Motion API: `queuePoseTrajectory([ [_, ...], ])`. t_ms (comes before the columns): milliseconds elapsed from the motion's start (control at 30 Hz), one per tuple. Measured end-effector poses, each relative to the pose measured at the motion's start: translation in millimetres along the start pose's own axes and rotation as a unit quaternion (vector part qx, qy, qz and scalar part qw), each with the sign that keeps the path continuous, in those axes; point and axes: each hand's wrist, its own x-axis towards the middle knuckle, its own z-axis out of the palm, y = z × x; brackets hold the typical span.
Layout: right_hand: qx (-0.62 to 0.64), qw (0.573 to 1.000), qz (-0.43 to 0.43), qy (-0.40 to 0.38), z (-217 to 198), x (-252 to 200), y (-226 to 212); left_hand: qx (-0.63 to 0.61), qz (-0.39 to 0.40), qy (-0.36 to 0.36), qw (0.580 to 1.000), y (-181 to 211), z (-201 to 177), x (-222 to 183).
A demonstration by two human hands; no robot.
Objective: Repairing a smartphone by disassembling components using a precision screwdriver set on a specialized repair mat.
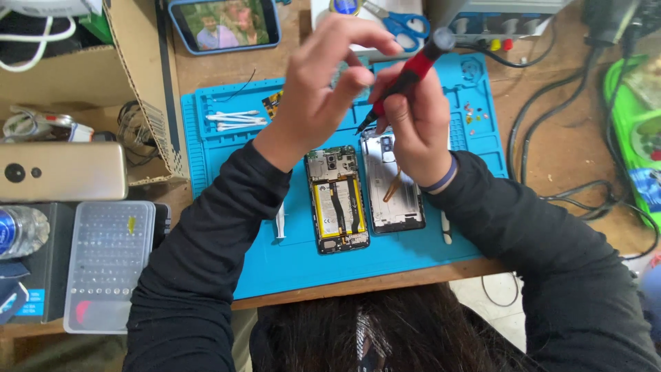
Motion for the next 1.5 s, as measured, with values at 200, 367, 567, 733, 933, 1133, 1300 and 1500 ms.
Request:
queuePoseTrajectory([
  [200,0.023,0.988,-0.008,0.152,-26,14,-38,-0.022,0.100,0.112,0.988,66,-6,14],
  [367,0.065,0.974,-0.048,0.210,-46,4,-61,-0.003,0.240,-0.085,0.967,123,40,-12],
  [567,0.122,0.970,-0.050,0.202,-32,-19,-87,0.189,0.361,-0.229,0.884,142,113,-75],
  [733,0.189,0.958,-0.021,0.214,-2,-36,-98,0.178,0.349,-0.276,0.878,127,141,-106],
  [933,0.216,0.954,-0.027,0.208,9,-44,-94,0.209,0.372,-0.304,0.852,126,145,-122],
  [1133,0.232,0.945,0.023,0.228,1,-58,-83,0.231,0.363,-0.311,0.847,116,150,-134],
  [1300,0.300,0.930,0.014,0.213,-5,-69,-76,0.276,0.367,-0.319,0.829,106,151,-137],
  [1500,0.245,0.939,0.040,0.240,-6,-71,-81,0.330,0.380,-0.327,0.799,99,149,-138],
])
